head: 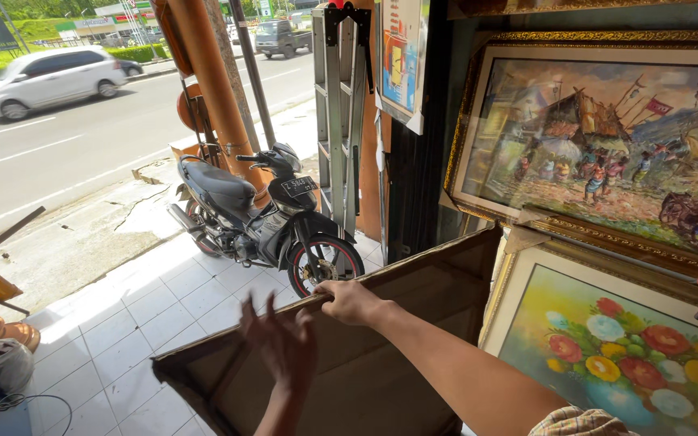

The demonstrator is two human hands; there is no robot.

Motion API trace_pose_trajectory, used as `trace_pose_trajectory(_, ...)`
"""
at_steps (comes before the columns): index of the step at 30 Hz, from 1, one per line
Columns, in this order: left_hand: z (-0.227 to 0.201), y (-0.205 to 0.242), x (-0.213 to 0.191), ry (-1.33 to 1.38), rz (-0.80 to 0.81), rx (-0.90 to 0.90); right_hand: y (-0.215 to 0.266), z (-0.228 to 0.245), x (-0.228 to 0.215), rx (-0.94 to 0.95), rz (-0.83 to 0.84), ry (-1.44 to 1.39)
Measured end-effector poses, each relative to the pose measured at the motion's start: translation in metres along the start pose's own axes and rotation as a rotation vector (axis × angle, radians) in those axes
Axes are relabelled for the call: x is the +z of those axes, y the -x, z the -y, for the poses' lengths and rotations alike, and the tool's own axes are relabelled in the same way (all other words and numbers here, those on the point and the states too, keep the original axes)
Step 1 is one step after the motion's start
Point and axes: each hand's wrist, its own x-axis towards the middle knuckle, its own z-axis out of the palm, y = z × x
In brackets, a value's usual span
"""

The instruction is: The person uses pliers to remove staples from the back of a large framed picture. They work along the edges of the frame, pulling out staples one by one to detach the backing material.

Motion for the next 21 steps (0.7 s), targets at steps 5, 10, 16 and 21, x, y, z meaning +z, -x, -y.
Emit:
trace_pose_trajectory(5,-0.074,-0.019,0.085,-0.017,0.566,0.167,0.037,-0.043,-0.079,0.155,-0.161,-0.080)
trace_pose_trajectory(10,-0.148,0.012,0.186,-0.161,0.800,0.257,0.051,-0.172,-0.190,0.306,-0.320,-0.164)
trace_pose_trajectory(16,-0.204,0.033,0.255,-0.093,0.676,0.283,0.015,-0.267,-0.245,0.324,-0.348,-0.705)
trace_pose_trajectory(21,-0.224,0.023,0.241,0.013,0.758,-0.151,0.037,-0.221,-0.261,-0.196,-0.653,-1.123)
